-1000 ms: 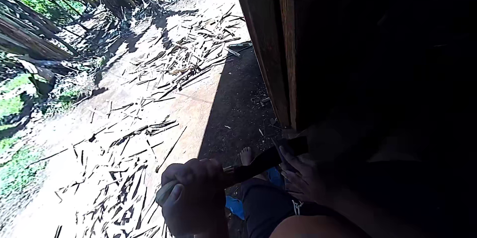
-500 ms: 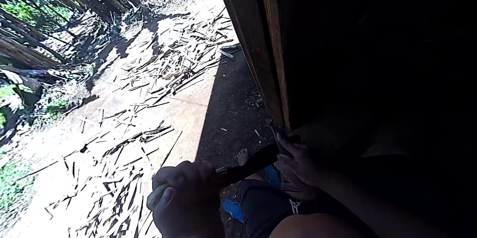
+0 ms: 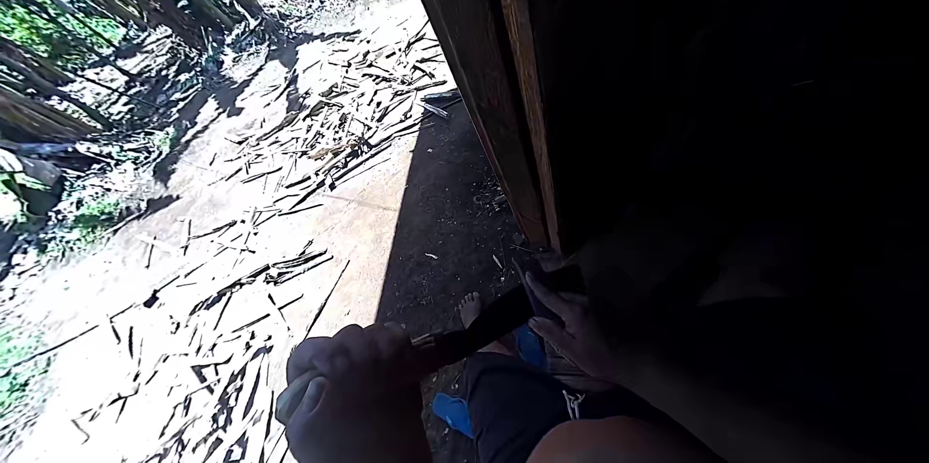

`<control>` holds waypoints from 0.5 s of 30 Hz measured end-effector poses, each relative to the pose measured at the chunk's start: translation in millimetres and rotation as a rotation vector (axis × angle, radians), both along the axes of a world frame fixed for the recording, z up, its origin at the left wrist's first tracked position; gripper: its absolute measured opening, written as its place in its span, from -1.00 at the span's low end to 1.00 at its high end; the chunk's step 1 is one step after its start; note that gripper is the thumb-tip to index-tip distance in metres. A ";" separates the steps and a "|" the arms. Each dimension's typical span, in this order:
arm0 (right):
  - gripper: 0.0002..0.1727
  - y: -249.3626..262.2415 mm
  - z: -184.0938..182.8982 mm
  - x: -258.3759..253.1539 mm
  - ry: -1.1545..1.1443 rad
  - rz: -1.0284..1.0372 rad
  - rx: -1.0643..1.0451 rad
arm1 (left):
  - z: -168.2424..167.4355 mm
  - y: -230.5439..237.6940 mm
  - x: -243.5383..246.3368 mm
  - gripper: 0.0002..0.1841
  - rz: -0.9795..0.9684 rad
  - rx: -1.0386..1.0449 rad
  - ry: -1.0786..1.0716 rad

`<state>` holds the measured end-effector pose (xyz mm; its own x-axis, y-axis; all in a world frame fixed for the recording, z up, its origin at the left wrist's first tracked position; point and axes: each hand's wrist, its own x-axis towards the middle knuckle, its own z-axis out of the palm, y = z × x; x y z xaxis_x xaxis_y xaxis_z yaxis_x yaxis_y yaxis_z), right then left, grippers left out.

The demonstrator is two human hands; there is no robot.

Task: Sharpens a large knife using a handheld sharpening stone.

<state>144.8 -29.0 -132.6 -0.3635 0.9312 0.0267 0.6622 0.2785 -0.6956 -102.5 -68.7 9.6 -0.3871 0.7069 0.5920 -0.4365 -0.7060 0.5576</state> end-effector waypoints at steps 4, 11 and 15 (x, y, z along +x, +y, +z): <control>-0.24 -2.2 -22.1 19.8 -0.032 -0.019 -0.050 | -3.8 -2.1 -3.3 -0.77 0.015 0.008 -0.012; -0.24 1.6 -6.1 8.0 0.013 -0.017 -0.108 | -3.8 -0.4 -2.8 -0.78 -0.018 0.001 -0.001; -0.24 -0.3 -30.8 26.5 -0.003 -0.053 -0.095 | -1.0 -3.3 1.4 -0.81 -0.009 0.005 0.028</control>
